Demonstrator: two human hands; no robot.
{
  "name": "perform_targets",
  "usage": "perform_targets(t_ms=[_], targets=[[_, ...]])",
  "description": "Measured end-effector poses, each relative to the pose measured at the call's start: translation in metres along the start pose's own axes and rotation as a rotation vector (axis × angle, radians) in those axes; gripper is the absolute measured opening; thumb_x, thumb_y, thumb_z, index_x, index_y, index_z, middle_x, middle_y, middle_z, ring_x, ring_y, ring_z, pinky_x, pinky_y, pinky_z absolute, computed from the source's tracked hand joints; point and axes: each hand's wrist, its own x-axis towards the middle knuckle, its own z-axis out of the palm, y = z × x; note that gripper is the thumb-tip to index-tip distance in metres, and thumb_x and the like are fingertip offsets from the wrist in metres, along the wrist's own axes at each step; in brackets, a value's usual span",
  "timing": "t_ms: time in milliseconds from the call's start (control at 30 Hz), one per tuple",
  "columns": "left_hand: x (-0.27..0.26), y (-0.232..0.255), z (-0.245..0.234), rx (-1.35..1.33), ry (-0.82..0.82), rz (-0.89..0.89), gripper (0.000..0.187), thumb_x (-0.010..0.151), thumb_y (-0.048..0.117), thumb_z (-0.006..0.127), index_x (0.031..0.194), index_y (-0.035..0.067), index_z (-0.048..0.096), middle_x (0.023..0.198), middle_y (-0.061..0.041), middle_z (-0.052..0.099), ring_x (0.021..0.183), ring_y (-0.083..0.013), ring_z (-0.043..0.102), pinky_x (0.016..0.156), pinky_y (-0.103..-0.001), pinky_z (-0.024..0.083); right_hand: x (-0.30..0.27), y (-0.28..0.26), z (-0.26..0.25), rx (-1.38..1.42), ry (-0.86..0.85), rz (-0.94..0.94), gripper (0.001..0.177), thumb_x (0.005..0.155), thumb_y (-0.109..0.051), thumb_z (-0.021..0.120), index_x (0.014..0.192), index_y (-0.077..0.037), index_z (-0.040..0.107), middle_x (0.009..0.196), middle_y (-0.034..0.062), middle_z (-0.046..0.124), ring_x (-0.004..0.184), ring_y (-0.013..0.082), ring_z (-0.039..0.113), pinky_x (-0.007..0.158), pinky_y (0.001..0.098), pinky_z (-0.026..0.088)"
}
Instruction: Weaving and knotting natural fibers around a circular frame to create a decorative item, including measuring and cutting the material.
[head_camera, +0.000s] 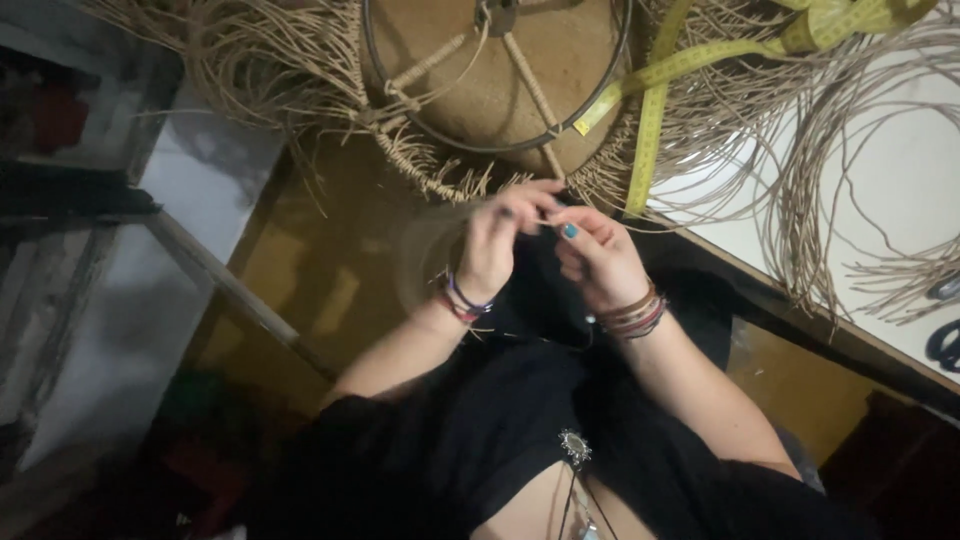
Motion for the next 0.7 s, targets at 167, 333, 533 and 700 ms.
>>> perform_targets(t_ms=[167,333,533,700], targets=[[0.032,-0.034,0.012,-1.505,0.73,-0.479,0.048,0.103,0.035,0.046,0.061,0.022,0.024,0.058,0.012,0.012,0.051,-0.0094,0.017,0.052,-0.029,0.018,0.006,0.039,-0.027,-0.252,0.255,-0.252,0.007,0.096,-0.003,0.07,0.092,0.002,0.067,0.051,-0.0046,0.046,0.038,0.0022,0.044,0.033,0.0175,0.033],[0.047,-0.042,-0.022,-1.532,0.773,-0.5,0.047,0.104,0.039,0.038,0.062,0.025,0.021,0.056,0.014,0.012,0.046,-0.005,0.015,0.049,-0.026,0.015,0.032,0.077,-0.095,-0.692,0.388,-0.382,0.015,0.09,-0.009,0.086,0.082,-0.001,0.075,0.059,0.003,0.06,0.057,0.0082,0.056,0.05,0.0205,0.043],[0.045,-0.034,-0.027,-1.477,0.697,-0.43,0.046,0.103,0.04,0.034,0.061,0.027,0.023,0.054,0.012,0.014,0.045,-0.0068,0.015,0.048,-0.025,0.018,0.054,0.051,-0.091,-1.506,0.259,-0.514,0.007,0.091,-0.003,0.074,0.095,-0.004,0.079,0.078,0.0084,0.075,0.084,0.0197,0.075,0.074,0.0308,0.06],[0.024,-0.03,-0.015,-1.522,0.593,-0.327,0.047,0.105,0.04,0.032,0.062,0.027,0.021,0.056,0.012,0.012,0.047,-0.0055,0.012,0.048,-0.024,0.018,0.089,0.113,-0.163,-2.249,0.281,-0.824,0.036,0.081,-0.015,0.07,0.113,-0.029,0.078,0.095,0.0107,0.077,0.078,0.0318,0.076,0.057,0.0463,0.062]])
